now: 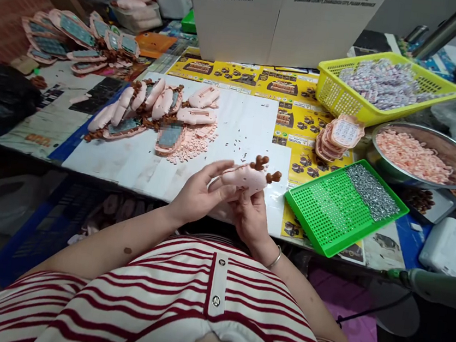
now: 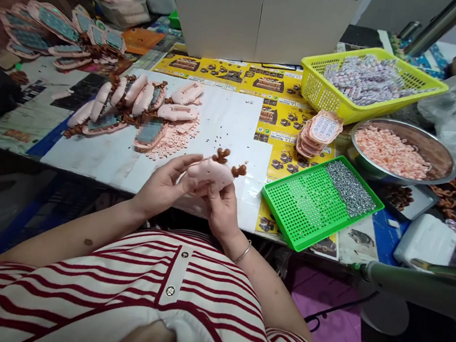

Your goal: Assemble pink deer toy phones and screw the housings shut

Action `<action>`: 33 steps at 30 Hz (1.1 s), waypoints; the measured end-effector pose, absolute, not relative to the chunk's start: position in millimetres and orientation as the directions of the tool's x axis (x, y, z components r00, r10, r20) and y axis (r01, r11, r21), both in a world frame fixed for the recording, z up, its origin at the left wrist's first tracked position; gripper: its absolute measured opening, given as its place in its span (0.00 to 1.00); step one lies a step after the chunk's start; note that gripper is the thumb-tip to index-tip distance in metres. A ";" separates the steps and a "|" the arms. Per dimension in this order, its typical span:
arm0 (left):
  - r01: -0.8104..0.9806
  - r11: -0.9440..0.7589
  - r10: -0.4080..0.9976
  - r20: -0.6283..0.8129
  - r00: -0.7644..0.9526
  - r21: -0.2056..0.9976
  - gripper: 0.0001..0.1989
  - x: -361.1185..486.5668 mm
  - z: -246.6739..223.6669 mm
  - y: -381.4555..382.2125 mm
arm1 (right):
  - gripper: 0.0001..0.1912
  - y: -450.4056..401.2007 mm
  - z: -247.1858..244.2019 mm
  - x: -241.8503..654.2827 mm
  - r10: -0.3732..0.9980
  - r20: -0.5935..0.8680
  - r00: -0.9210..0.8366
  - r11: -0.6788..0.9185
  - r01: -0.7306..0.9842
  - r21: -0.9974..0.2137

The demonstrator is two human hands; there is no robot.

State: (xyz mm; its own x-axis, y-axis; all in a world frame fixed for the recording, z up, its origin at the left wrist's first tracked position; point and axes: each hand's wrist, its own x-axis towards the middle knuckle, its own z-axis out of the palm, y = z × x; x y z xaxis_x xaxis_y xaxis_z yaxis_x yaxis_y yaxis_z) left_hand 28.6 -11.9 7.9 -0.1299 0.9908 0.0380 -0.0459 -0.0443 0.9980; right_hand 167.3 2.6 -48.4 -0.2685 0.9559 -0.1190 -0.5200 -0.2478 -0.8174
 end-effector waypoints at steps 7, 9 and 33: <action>0.154 -0.096 0.968 0.128 -0.218 0.983 0.10 32.3 3.1 -11.9 | 0.22 3.1 -47.0 164.9 0.955 -0.154 -0.253 -0.274 -0.556 -0.785; 0.197 -0.111 0.974 0.146 -0.172 0.974 0.11 31.1 7.0 -9.0 | 0.23 3.2 -49.0 166.0 0.956 -0.139 -0.258 -0.263 -0.547 -0.794; 0.576 -0.259 0.947 0.322 -0.008 0.775 0.16 41.5 28.2 4.0 | 0.23 6.4 -57.5 164.3 0.934 -0.073 -0.350 -0.267 -0.546 -0.794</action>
State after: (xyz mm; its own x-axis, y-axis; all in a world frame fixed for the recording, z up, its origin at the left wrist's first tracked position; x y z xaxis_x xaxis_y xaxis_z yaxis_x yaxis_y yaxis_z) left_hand 41.5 4.0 28.2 -0.0076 0.9467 0.3220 0.5765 -0.2589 0.7750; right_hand 164.3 6.4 -57.5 -0.3501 0.9338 -0.0732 -0.5455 -0.2668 -0.7945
